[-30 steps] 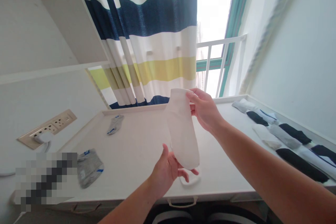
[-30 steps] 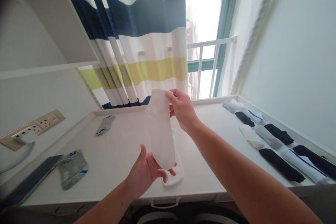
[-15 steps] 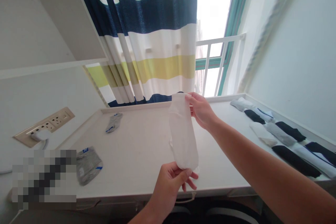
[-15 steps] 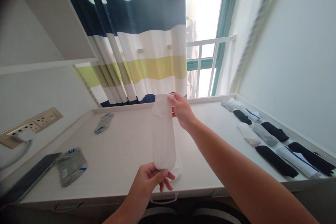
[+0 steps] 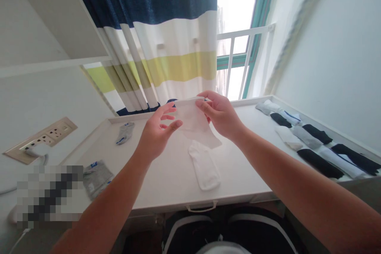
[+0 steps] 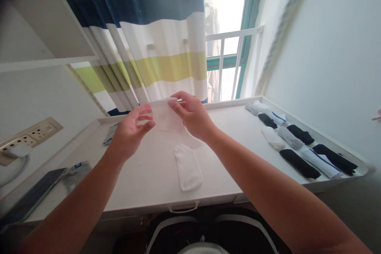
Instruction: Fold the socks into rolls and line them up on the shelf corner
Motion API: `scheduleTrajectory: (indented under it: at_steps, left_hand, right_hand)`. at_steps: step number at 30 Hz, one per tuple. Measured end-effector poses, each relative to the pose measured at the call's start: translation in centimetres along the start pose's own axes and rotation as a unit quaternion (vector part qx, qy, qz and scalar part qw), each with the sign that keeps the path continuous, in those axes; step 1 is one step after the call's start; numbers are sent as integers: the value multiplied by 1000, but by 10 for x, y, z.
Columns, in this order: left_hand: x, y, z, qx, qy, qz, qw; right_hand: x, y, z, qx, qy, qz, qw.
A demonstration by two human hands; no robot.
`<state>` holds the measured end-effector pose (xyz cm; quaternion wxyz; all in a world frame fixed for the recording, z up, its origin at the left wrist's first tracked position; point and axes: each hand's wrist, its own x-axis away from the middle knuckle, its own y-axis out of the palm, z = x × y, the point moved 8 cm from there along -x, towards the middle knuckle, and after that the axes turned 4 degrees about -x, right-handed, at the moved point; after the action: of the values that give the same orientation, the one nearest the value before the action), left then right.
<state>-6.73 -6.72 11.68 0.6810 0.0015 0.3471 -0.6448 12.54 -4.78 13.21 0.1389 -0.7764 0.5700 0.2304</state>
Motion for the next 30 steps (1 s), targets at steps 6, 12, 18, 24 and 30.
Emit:
scheduleTrajectory:
  at_steps: [6, 12, 18, 24, 30]
  left_hand:
    - [-46, 23, 17, 88, -56, -147, 984]
    - [-24, 70, -32, 222, -212, -188, 933]
    - [29, 78, -22, 244, -285, -263, 889]
    - [18, 84, -38, 201, -285, -256, 902]
    - [-9, 114, -113, 50, -305, -254, 917]
  right_hand:
    - [4, -4, 11, -36, 36, 40, 998]
    - [33, -19, 76, -111, 207, 105, 966]
    - [67, -9, 69, -185, 257, 26, 948]
    - [61, -23, 81, -154, 269, 35, 950]
    - [46, -52, 160, 74, 318, 27, 945]
